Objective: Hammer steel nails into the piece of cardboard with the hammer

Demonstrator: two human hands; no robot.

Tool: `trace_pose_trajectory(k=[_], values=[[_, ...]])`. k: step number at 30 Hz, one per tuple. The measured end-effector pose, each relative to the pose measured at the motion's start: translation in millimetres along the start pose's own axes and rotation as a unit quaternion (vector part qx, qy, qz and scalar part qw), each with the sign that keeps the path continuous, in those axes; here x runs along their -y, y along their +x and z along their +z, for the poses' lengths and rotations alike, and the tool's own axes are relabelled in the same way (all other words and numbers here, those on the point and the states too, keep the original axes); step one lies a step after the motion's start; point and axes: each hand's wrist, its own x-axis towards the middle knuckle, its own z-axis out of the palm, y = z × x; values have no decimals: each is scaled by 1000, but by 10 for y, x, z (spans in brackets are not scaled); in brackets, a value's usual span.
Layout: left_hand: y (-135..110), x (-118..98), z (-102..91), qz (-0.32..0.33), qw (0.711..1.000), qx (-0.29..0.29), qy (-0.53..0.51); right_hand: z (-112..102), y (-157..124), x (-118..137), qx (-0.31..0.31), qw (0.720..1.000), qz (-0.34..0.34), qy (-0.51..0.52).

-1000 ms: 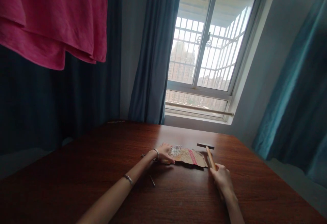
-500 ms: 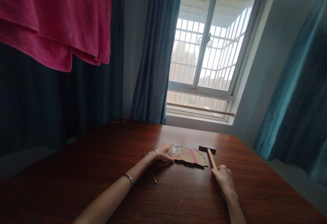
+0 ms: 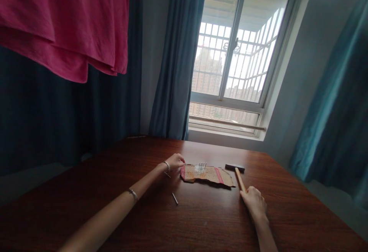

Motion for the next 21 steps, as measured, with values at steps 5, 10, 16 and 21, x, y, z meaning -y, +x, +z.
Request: trace_pose_trajectory(k=[5, 10, 16, 21], values=[[-200, 191, -204, -88, 996, 18, 2, 76, 75, -41, -8, 1000, -27, -7], [-388, 285, -297, -107, 994, 24, 8, 93, 99, -47, 17, 1000, -11, 0], [-642, 117, -249, 27, 997, 75, 2, 49, 63, -22, 31, 999, -18, -3], [-964, -209, -159, 142, 981, 120, 57, 5, 7, 27, -5, 1000, -1, -24]])
